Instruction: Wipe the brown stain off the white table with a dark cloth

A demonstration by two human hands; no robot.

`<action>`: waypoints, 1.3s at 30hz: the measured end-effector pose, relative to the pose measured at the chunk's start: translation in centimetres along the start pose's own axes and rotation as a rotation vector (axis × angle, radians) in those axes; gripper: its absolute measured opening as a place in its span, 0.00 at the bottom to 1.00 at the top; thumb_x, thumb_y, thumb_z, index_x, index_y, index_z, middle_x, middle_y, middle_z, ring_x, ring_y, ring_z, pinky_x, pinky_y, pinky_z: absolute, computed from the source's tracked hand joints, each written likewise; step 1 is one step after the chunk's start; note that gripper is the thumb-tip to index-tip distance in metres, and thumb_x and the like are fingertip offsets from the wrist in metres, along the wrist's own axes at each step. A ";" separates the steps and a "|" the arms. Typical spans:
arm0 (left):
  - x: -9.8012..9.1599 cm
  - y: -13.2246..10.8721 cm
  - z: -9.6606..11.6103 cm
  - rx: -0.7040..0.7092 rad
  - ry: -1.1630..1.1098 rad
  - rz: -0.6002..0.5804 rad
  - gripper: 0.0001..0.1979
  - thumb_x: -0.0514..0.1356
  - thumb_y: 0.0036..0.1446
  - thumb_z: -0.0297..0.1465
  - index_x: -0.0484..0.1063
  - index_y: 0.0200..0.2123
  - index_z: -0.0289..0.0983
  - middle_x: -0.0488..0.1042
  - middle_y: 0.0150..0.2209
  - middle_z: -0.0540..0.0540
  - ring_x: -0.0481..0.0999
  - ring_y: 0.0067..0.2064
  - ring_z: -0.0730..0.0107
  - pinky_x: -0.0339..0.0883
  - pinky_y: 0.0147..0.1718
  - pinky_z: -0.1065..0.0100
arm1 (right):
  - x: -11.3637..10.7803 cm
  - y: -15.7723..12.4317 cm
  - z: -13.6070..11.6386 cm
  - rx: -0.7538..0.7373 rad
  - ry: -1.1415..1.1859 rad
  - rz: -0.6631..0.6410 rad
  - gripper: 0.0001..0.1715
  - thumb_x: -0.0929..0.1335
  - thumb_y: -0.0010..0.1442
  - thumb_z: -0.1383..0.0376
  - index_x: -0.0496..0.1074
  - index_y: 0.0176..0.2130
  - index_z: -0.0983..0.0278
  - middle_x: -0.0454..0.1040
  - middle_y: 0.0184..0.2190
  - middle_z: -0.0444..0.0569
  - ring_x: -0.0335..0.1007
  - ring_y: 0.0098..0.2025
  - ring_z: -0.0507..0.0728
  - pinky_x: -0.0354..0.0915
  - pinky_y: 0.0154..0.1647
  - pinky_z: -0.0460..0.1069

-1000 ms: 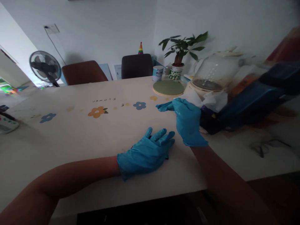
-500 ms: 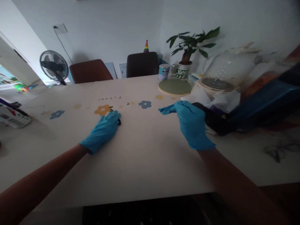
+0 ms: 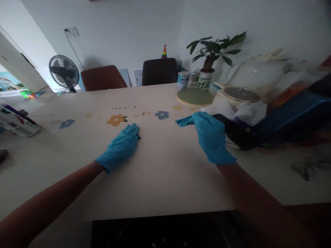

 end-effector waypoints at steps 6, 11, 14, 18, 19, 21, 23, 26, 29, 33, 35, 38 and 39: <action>3.5 -1.6 12.4 0.398 -0.002 -0.119 0.36 0.49 0.94 0.38 0.65 0.94 0.33 0.52 0.97 0.28 0.54 0.97 0.25 0.52 0.95 0.28 | -0.4 0.1 -0.1 -0.024 -0.068 -0.037 0.25 0.69 0.86 0.61 0.86 0.35 0.49 0.97 0.45 0.47 0.99 0.54 0.66 0.90 0.72 0.64; 4.7 -1.6 17.9 0.579 0.041 -0.058 0.35 0.48 0.96 0.37 0.63 0.96 0.35 0.54 0.97 0.31 0.56 0.97 0.30 0.54 0.95 0.30 | -0.8 0.1 0.4 -0.065 -0.129 -0.086 0.24 0.68 0.79 0.68 0.88 0.36 0.49 0.96 0.44 0.47 0.98 0.57 0.67 0.90 0.71 0.65; 4.6 -2.5 17.4 0.620 0.078 -0.023 0.34 0.48 0.96 0.37 0.63 0.96 0.37 0.57 0.97 0.34 0.59 0.97 0.37 0.54 0.96 0.35 | -0.9 -0.1 0.5 -0.070 -0.127 -0.091 0.24 0.68 0.78 0.69 0.89 0.36 0.49 0.96 0.45 0.48 0.97 0.58 0.68 0.90 0.71 0.67; 4.3 -4.8 13.3 0.593 0.086 -0.022 0.35 0.49 0.96 0.40 0.62 0.96 0.40 0.56 0.97 0.36 0.61 0.96 0.38 0.56 0.96 0.35 | -0.6 -0.4 0.2 -0.049 -0.083 -0.095 0.24 0.68 0.80 0.67 0.89 0.36 0.50 0.97 0.46 0.50 0.97 0.58 0.69 0.89 0.72 0.68; 4.3 -5.5 12.0 0.576 0.089 -0.018 0.35 0.49 0.96 0.40 0.62 0.96 0.41 0.56 0.97 0.36 0.60 0.97 0.38 0.55 0.96 0.34 | -0.5 -0.4 0.1 -0.043 -0.065 -0.085 0.24 0.68 0.79 0.67 0.89 0.36 0.50 0.97 0.46 0.49 0.98 0.57 0.69 0.89 0.72 0.68; 4.2 -6.6 9.1 0.540 0.092 -0.008 0.35 0.50 0.95 0.39 0.62 0.97 0.43 0.56 0.98 0.37 0.59 0.97 0.37 0.54 0.96 0.31 | -0.3 -0.5 0.0 -0.030 -0.031 -0.069 0.24 0.67 0.78 0.67 0.88 0.35 0.50 0.97 0.45 0.48 0.98 0.55 0.68 0.89 0.72 0.67; 3.8 -7.5 6.1 0.485 0.092 -0.007 0.35 0.52 0.94 0.38 0.63 0.96 0.46 0.56 0.98 0.40 0.57 0.98 0.39 0.52 0.96 0.32 | 0.0 -0.5 -0.2 -0.011 -0.018 -0.059 0.24 0.67 0.77 0.67 0.87 0.34 0.50 0.97 0.44 0.48 0.98 0.54 0.67 0.89 0.73 0.66; 2.3 -8.5 1.5 0.337 0.095 -0.046 0.35 0.51 0.93 0.37 0.66 0.95 0.48 0.56 0.98 0.43 0.54 0.98 0.42 0.47 0.97 0.35 | 0.2 -0.6 -0.3 0.030 -0.019 -0.060 0.22 0.68 0.75 0.66 0.86 0.33 0.52 0.96 0.42 0.49 0.97 0.54 0.66 0.88 0.73 0.65; 0.3 -9.5 -2.7 0.138 0.075 -0.083 0.36 0.48 0.92 0.40 0.66 0.95 0.46 0.55 0.98 0.43 0.53 0.99 0.46 0.44 0.98 0.39 | 0.2 -0.5 -0.3 0.046 -0.012 -0.028 0.21 0.69 0.75 0.64 0.85 0.32 0.53 0.96 0.40 0.50 0.97 0.52 0.65 0.87 0.72 0.64; -2.2 -10.3 -8.4 -0.058 -0.007 -0.030 0.38 0.45 0.91 0.45 0.69 0.93 0.46 0.58 0.97 0.44 0.54 0.99 0.46 0.43 0.97 0.38 | 0.0 -0.4 -0.2 0.019 -0.054 -0.042 0.21 0.69 0.76 0.63 0.86 0.33 0.53 0.97 0.43 0.50 0.98 0.52 0.66 0.88 0.71 0.64; -3.1 -10.4 -12.0 -0.147 -0.035 0.039 0.37 0.45 0.90 0.45 0.71 0.91 0.48 0.60 0.97 0.48 0.56 0.98 0.47 0.45 0.96 0.38 | -0.1 -0.4 -0.3 -0.007 -0.110 -0.066 0.23 0.68 0.77 0.65 0.87 0.34 0.52 0.98 0.47 0.50 0.98 0.54 0.66 0.88 0.73 0.64; -4.2 -10.1 -17.5 -0.253 -0.060 0.104 0.37 0.45 0.88 0.47 0.70 0.90 0.49 0.59 0.97 0.49 0.57 0.98 0.50 0.46 0.96 0.42 | -0.2 -0.3 -0.3 -0.027 -0.150 -0.049 0.24 0.67 0.77 0.66 0.87 0.34 0.51 0.98 0.46 0.49 0.98 0.52 0.65 0.89 0.70 0.62; -4.6 -10.1 -19.2 -0.277 -0.073 0.124 0.38 0.45 0.88 0.49 0.69 0.91 0.50 0.58 0.98 0.51 0.57 0.97 0.50 0.46 0.96 0.42 | -0.2 -0.3 -0.2 -0.030 -0.151 -0.041 0.24 0.67 0.76 0.66 0.87 0.33 0.51 0.98 0.45 0.48 0.97 0.52 0.65 0.89 0.69 0.62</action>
Point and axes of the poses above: each hand's wrist, its own y-axis towards the middle knuckle, its own x-axis out of the palm, z = x × y, the point moved 2 cm from there along y, towards the middle knuckle
